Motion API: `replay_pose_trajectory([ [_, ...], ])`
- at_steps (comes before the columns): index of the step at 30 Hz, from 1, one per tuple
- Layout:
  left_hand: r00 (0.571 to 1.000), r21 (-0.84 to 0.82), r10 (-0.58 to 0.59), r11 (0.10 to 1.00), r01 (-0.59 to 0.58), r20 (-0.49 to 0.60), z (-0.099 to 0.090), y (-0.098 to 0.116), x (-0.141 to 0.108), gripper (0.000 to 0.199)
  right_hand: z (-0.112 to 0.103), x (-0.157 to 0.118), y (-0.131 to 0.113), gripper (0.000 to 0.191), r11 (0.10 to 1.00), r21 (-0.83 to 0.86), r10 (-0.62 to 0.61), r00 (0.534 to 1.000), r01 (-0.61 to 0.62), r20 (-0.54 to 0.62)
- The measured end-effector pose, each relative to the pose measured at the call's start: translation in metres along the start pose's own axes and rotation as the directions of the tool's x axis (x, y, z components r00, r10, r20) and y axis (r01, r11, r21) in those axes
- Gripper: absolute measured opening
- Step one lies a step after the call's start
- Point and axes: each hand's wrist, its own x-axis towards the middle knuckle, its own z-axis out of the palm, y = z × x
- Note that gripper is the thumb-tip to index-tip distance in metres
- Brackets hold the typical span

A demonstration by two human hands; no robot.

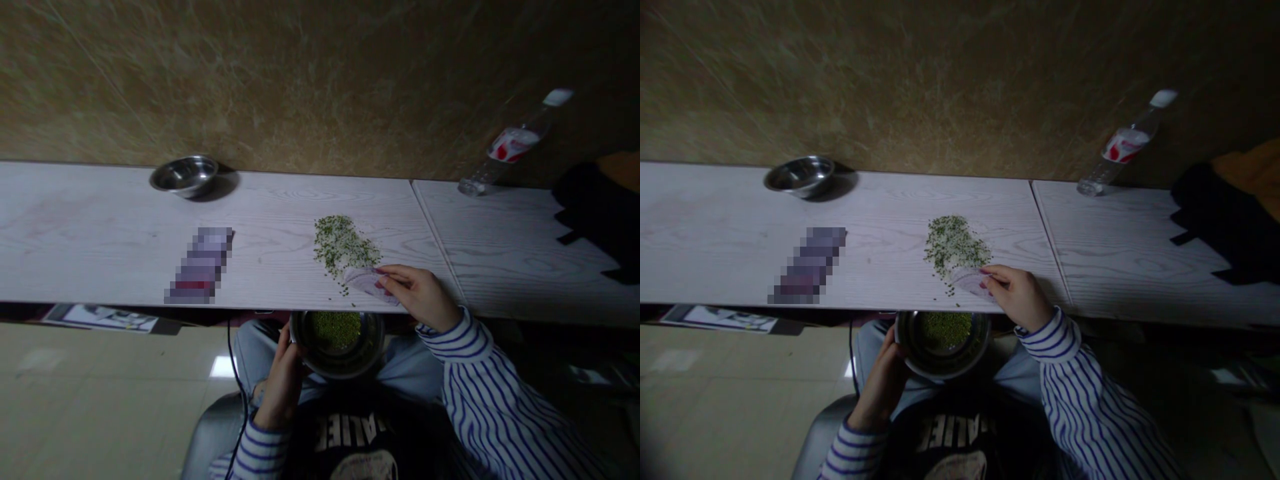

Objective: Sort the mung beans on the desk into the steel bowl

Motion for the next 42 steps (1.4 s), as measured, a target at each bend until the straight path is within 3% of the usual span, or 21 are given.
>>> replay_pose_trajectory([
  [18, 1.000, -0.017, 0.011, 1.000, -0.011, 0.015, 0.001, -0.003, 0.003, 0.063, -0.001, 0.000, 0.006, 0.026, 1.000, 0.020, -0.002, 1.000, 0.002, -0.011],
  [25, 0.999, -0.032, -0.020, 0.999, 0.018, -0.047, 0.002, -0.002, 0.004, 0.075, 0.001, 0.001, 0.002, 0.025, 1.000, 0.006, -0.020, 1.000, 0.020, 0.024],
  [35, 0.998, -0.023, -0.006, 1.000, 0.004, -0.056, 0.002, -0.003, 0.005, 0.070, 0.004, 0.002, 0.001, 0.025, 1.000, 0.006, -0.007, 0.999, 0.006, 0.050],
  [42, 0.998, -0.018, -0.011, 1.000, 0.010, -0.062, -0.001, -0.002, 0.005, 0.070, 0.006, 0.010, 0.001, 0.026, 1.000, 0.018, -0.023, 1.000, 0.023, 0.007],
])
